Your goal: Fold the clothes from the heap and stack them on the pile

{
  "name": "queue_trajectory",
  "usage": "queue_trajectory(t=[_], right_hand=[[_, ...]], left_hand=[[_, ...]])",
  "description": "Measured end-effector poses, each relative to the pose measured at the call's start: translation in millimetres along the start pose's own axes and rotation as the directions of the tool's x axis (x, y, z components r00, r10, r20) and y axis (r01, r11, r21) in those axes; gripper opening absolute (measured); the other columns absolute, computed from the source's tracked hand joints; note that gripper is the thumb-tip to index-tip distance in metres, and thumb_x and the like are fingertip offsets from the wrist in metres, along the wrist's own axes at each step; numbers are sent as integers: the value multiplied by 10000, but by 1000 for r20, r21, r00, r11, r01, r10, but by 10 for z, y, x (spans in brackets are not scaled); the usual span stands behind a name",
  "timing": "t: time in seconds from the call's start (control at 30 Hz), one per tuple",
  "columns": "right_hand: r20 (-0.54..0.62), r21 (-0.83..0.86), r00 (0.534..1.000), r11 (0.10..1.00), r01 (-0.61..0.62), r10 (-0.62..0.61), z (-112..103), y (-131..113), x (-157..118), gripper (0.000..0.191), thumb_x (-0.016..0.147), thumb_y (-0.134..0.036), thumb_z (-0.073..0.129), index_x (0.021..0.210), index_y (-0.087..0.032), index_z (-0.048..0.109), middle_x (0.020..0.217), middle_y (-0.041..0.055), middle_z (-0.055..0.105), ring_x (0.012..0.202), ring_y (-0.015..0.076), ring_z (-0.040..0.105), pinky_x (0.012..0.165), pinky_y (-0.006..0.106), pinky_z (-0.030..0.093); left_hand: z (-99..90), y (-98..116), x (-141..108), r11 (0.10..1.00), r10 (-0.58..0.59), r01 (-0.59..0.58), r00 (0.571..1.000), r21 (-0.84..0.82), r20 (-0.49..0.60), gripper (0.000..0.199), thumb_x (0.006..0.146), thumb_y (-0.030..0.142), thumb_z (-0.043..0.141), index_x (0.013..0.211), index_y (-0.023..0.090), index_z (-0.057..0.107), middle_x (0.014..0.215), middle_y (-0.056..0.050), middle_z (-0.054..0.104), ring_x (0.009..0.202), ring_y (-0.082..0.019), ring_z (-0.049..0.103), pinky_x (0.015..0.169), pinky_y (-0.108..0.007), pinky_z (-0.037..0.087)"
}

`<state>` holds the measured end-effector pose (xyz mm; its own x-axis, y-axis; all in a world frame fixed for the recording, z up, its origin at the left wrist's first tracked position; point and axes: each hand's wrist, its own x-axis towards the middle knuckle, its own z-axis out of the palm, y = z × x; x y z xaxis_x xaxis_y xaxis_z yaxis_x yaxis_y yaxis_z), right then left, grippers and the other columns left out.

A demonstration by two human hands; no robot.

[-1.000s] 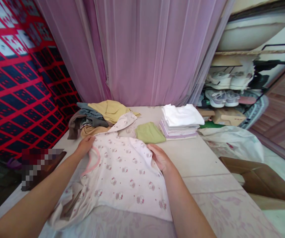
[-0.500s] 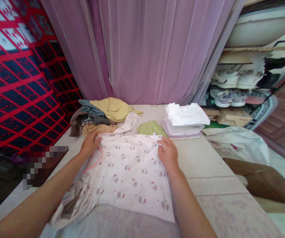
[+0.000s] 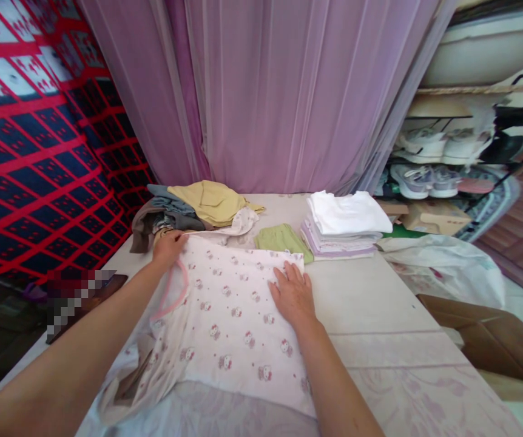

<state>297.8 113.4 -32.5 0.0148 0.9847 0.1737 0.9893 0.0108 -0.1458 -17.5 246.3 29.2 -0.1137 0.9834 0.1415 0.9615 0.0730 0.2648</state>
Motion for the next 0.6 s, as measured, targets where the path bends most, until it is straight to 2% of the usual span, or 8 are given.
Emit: queue_trajectory(t=[0.07,0.13,0.23,0.3,0.37,0.47,0.53,0.6], right_hand=[[22,-21,999,999,-25,26,14,-12,-11,427,923,-380,404,1302,-230,532,1460,120,390,1332,283,344,1056,512,257],[25,-31,999,999,-29,30,19,-19,-12,430,926,-379,395,1308,-231,526,1461,119,388,1333,280,343,1056,510,256],[6,-44,1000,999,-27,27,28,-24,-23,427,924,-377,398,1302,-228,531,1456,121,396,1325,280,353,1051,509,258],[-20,-48,1000,999,-21,20,28,-22,-35,419,917,-368,413,1289,-224,541,1443,122,415,1312,281,369,1047,513,255],[-72,-38,997,999,-8,5,2,-16,-22,391,910,-343,424,1254,-226,567,1411,110,460,1288,273,396,1049,508,246],[-188,-5,982,1000,15,-16,-110,-3,109,346,913,-295,410,1188,-228,609,1338,85,540,1232,246,448,1040,457,255],[-235,-4,971,1000,30,-30,-214,8,275,342,915,-275,403,1179,-216,613,1297,83,573,1203,234,467,1016,416,275],[-205,-35,978,999,28,-34,-308,24,467,348,907,-288,429,1193,-196,605,1239,97,608,1166,236,487,974,395,303]], left_hand=[[34,-56,29,999,-34,34,999,-21,-18,368,891,390,388,1054,228,675,904,-57,712,858,-244,639,683,-305,477],[80,-95,0,999,-17,16,1000,-46,-26,344,885,371,415,1053,218,674,946,-58,705,880,-241,638,711,-309,486],[132,-102,-140,994,61,-69,994,-81,-91,387,884,325,440,1201,162,591,1148,-96,638,1046,-241,588,871,-326,467],[151,-74,-273,982,156,-170,975,-81,-157,433,865,288,468,1266,139,534,1276,-121,556,1182,-256,501,998,-363,398],[175,-24,-408,932,339,-355,924,-72,-175,404,860,255,463,1243,165,555,1304,-108,537,1229,-253,458,1057,-397,347],[258,73,-568,779,619,-621,783,-85,-53,363,892,257,407,1191,185,600,1258,-92,588,1188,-222,504,1056,-395,365],[345,130,-638,735,677,-672,733,-91,60,400,913,312,388,1242,173,568,1319,-99,555,1234,-223,477,1071,-392,352],[431,165,-688,740,671,-668,727,-74,147,473,922,398,380,1319,169,499,1413,-103,468,1319,-244,390,1098,-418,307]])
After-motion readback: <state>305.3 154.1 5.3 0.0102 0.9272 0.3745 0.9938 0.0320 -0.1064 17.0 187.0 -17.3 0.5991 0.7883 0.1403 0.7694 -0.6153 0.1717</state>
